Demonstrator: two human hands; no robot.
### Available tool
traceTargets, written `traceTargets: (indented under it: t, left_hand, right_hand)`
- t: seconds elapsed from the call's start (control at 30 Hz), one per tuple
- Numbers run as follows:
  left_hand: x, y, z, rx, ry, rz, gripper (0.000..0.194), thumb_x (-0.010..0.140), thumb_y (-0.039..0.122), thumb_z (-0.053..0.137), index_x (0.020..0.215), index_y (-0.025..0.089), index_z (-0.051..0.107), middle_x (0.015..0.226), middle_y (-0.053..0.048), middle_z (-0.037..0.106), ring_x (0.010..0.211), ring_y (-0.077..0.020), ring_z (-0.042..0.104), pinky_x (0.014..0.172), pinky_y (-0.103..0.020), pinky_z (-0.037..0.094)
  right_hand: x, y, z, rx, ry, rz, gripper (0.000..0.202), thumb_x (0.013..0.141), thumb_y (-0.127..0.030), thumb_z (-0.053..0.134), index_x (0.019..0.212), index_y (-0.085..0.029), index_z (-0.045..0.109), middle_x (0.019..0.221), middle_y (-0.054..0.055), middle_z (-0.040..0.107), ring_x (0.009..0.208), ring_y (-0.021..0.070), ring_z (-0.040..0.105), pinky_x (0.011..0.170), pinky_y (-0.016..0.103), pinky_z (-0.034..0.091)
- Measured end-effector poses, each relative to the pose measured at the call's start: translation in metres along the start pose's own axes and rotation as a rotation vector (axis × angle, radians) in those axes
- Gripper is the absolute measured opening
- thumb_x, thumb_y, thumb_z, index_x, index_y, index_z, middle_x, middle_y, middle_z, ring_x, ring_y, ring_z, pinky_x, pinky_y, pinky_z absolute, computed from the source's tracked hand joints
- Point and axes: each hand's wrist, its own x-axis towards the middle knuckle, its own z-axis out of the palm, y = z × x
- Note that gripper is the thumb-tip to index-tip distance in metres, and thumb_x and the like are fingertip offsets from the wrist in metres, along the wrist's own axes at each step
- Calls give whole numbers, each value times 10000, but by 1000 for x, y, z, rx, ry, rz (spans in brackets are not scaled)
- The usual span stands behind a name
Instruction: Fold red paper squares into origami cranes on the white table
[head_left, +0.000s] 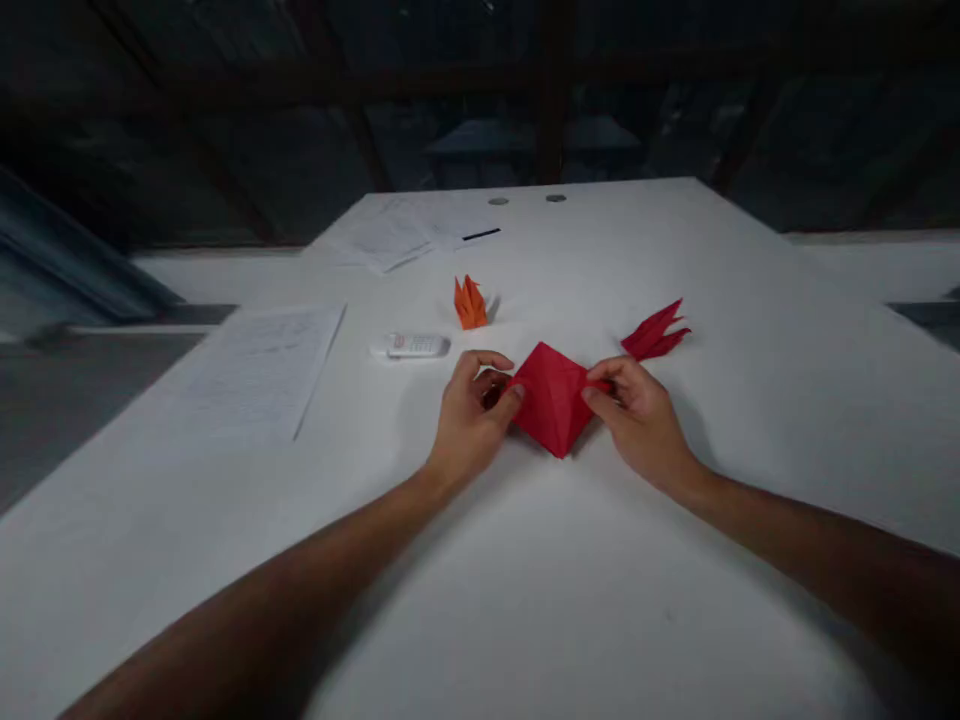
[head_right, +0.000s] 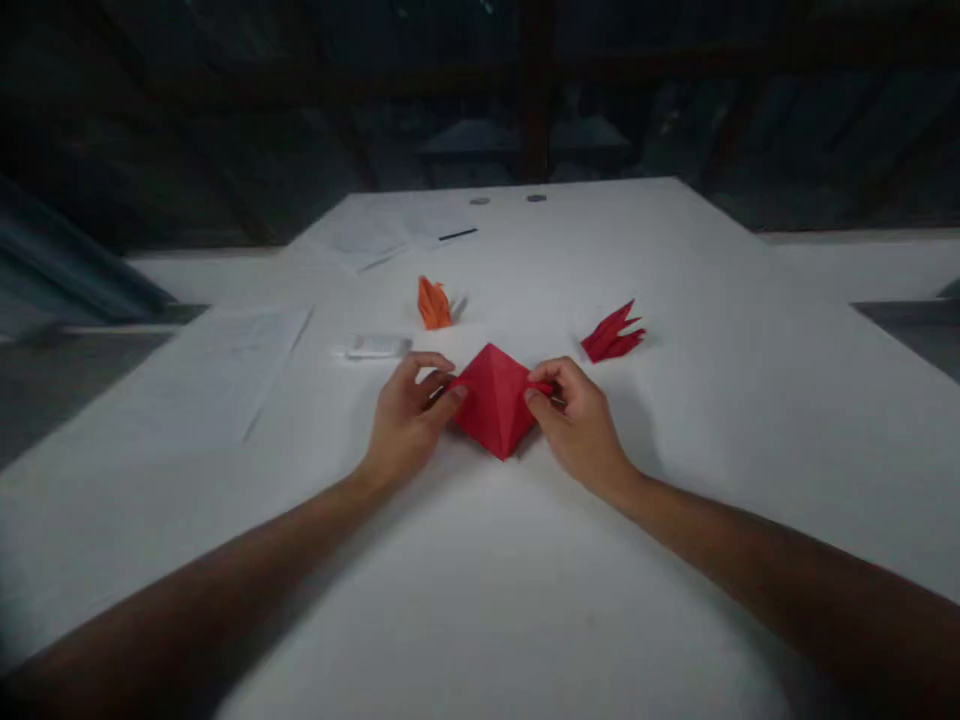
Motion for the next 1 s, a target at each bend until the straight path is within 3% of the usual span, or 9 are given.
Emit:
traceTargets:
  t: [0.13, 0.27, 0.37, 0.47, 0.63, 0.77, 0.83, 0.93, 1.0]
  left_hand:
    - [-1, 1, -4, -56, -134, 23, 320, 857, 178, 646, 1156, 229, 543, 900, -6, 604, 767, -131, 560, 669, -249, 425]
    - [-1, -1, -5, -28, -267, 42, 618, 791, 181, 727, 1343, 271, 465, 1071, -40, 588, 892, -174, 590, 759, -298, 495]
    - [-1, -4, -3, 76, -269, 73, 749, 735, 179, 787, 1391, 288, 442, 1231, -79, 549, 964, -202, 587, 822, -345, 530]
    - [0, -6, -1, 156, -242, 97, 762, 724, 169, 800, 1392, 309, 461, 1355, -99, 479, 993, -207, 576, 835, -365, 551]
    - [0, -7, 1, 263, -240, 162, 715, 754, 183, 790, 1386, 326, 488, 1441, -104, 373, 1061, -218, 564, 838, -372, 575]
    - [0, -2, 3, 450, -231, 296, 643, 721, 114, 773, 1312, 270, 575, 1373, -107, 439, 1283, -276, 486, 1063, -438, 480]
    - [1, 0, 4, 477, -200, 308, 477, 741, 97, 733, 1191, 233, 650, 1336, -102, 479, 1292, -264, 497, 1112, -429, 432]
    - [4, 0, 4, 413, -92, 232, 149, 842, 176, 666, 988, 183, 692, 1182, -93, 591, 1108, -223, 599, 996, -368, 489]
    - [6, -2, 3, 324, -6, 130, 148, 894, 281, 648, 986, 168, 676, 1045, -79, 654, 948, -202, 626, 863, -331, 517]
  right_hand:
    - [5, -1, -3, 27, 70, 4, 76, 878, -209, 637, 921, -252, 593, 891, -13, 625, 823, 167, 589, 749, 311, 454]
    - [8, 2, -3, 107, 118, 62, 80, 881, -242, 642, 936, -267, 588, 915, -6, 630, 832, 179, 599, 746, 317, 472]
    - [8, 5, -2, 210, 128, 106, 117, 869, -257, 668, 953, -278, 590, 919, -15, 632, 817, 171, 606, 737, 307, 484]
    - [8, 3, -1, 328, 126, 164, 171, 841, -267, 702, 966, -291, 588, 908, -33, 625, 774, 155, 603, 696, 290, 494]
    - [10, -9, 1, 527, 165, 293, 238, 752, -209, 769, 911, -272, 603, 857, -55, 611, 728, 125, 583, 630, 248, 479]
    - [10, -16, 2, 558, 191, 393, 248, 730, -181, 767, 900, -259, 604, 808, -58, 599, 724, 120, 577, 626, 235, 473]
    - [8, -18, 2, 542, 128, 407, 224, 778, -224, 744, 938, -267, 594, 826, -48, 599, 736, 134, 585, 620, 252, 473]
    - [1, -17, -1, 381, 24, 282, 214, 876, -331, 678, 1055, -293, 568, 953, -12, 620, 825, 173, 616, 684, 316, 510]
    - [-4, -16, -3, 153, -28, 93, 361, 887, -382, 683, 1202, -316, 519, 1134, 27, 616, 950, 206, 627, 812, 384, 529]
